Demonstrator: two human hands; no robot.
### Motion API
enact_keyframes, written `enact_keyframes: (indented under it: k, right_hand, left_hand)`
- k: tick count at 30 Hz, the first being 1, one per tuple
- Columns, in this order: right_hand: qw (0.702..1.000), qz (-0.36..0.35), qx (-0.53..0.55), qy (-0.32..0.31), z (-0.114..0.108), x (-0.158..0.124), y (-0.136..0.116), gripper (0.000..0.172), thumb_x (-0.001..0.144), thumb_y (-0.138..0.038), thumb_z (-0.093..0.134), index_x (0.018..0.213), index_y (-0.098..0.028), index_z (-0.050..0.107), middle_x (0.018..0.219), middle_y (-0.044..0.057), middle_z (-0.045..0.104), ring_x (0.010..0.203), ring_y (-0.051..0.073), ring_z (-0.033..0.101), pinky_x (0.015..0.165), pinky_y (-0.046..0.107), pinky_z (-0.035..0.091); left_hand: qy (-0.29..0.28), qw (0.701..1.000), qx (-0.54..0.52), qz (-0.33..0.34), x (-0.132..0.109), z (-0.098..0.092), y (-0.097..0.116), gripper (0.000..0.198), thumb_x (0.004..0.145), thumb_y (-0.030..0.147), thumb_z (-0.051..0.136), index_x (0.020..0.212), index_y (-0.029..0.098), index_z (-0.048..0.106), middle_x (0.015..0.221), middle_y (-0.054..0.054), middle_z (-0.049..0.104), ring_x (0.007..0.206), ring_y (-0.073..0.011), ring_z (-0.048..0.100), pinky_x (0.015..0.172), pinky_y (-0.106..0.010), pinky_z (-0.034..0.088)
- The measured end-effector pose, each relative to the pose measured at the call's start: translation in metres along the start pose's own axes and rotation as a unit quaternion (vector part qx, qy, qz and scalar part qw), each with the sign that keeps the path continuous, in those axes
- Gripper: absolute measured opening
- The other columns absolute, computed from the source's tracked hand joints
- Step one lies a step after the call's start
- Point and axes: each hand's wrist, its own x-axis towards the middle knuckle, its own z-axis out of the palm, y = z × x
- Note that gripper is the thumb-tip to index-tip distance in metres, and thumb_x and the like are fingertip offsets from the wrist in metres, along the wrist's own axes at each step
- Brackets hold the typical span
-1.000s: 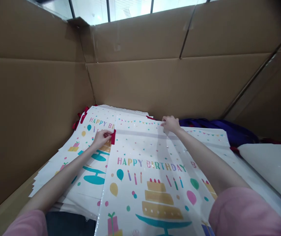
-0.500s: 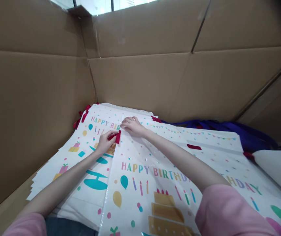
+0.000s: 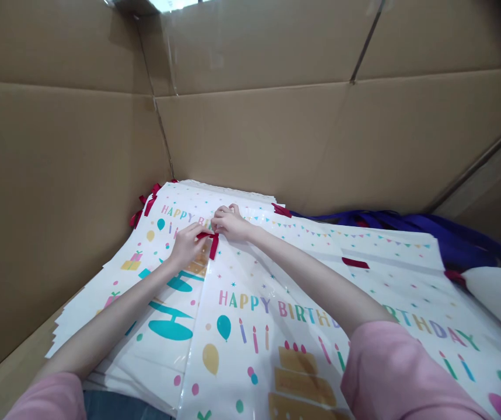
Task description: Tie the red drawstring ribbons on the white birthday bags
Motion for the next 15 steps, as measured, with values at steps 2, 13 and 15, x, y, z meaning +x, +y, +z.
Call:
enact_keyframes:
  k: [2,13,15]
  right_hand:
    - [1.0,0.002,-0.005,-0.002,0.001,0.0,0.0,0.011,0.079,-0.015,0.053,0.08,-0.019,0.062,0.088,0.006,0.06,0.1,0.022,0.041,0.083,0.04,0.017]
    - [0.997,-0.019,0.013,0.068,-0.01,-0.021,-0.006,0.018,0.079,-0.011,0.049,0.078,-0.02,0.064,0.093,0.006,0.059,0.104,0.023,0.041,0.088,0.043,0.018]
    - [0.995,-0.007,0.014,0.102,-0.015,-0.031,-0.01,0.02,0.08,-0.011,0.046,0.079,-0.021,0.064,0.095,0.005,0.058,0.107,0.023,0.041,0.091,0.043,0.017]
  left_hand:
    - [-0.019,0.999,0.02,0.027,0.0,0.0,0.001,0.02,0.081,0.011,0.049,0.088,0.02,0.066,0.086,-0.004,0.066,0.082,-0.0176,0.062,0.075,-0.029,0.048]
    - [-0.05,0.987,0.039,0.148,-0.022,0.009,0.013,0.028,0.087,0.012,0.044,0.09,0.023,0.07,0.089,-0.005,0.063,0.081,-0.0144,0.059,0.069,-0.025,0.048]
    - [-0.04,0.987,0.031,0.154,-0.021,0.008,0.02,0.027,0.088,0.015,0.045,0.091,0.025,0.071,0.089,-0.005,0.062,0.081,-0.0144,0.057,0.069,-0.026,0.048]
